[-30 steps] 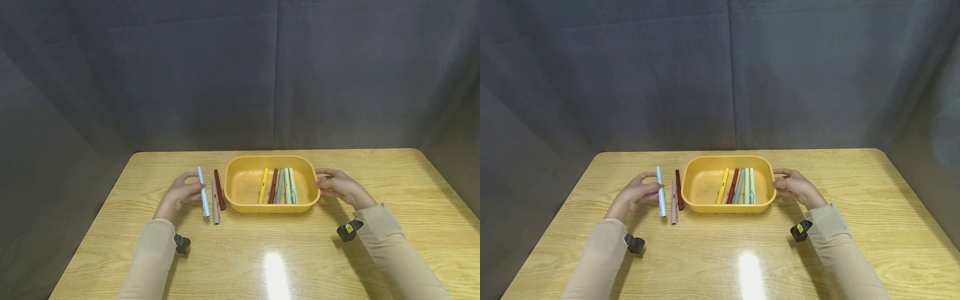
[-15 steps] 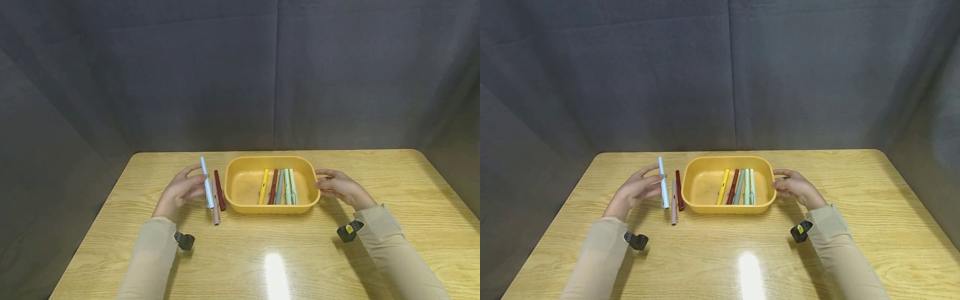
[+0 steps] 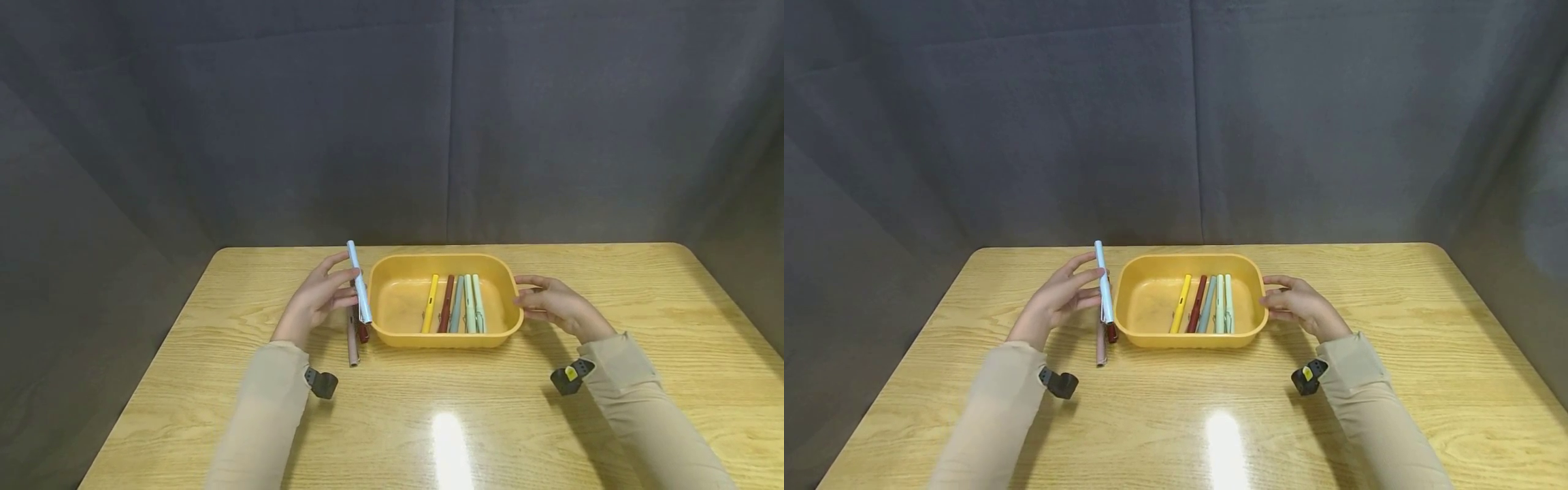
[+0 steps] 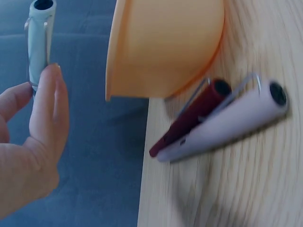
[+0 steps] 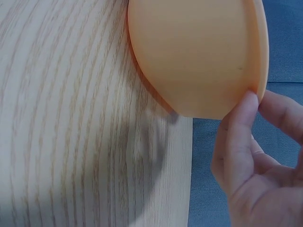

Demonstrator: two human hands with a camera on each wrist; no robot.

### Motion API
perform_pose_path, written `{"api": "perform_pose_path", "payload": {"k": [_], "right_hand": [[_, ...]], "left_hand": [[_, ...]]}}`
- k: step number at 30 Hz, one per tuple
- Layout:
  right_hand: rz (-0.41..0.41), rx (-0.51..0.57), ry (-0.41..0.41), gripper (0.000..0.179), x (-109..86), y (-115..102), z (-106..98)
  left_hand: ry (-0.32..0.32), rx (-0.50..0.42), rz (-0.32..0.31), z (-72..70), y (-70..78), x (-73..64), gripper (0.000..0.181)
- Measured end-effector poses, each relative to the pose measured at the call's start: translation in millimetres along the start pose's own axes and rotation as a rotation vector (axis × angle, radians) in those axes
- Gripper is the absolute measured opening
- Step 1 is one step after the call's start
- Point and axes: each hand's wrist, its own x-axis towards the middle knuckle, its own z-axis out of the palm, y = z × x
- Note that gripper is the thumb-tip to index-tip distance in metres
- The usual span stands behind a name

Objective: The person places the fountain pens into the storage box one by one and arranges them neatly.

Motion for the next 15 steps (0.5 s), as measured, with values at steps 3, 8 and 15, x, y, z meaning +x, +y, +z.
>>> {"api": "perform_pose_path", "payload": {"k": [3,8,15], "right_hand": [[0.002,-0.002,0.002,0.066,-0.3,-1,0],[0.008,-0.002,0.004,0.066,-0.3,-3,0],[-0.011,0.008,-0.011,0.065,0.6,0,-2]], "left_hand": [[0.004,-0.008,-0.001,8.7,1.2,3.3,0.06],[0.006,-0.014,-0.001,21.6,0.4,8.0,0.059],[-0.029,-0.057,0.013,35.9,-4.7,14.1,0.062]]}}
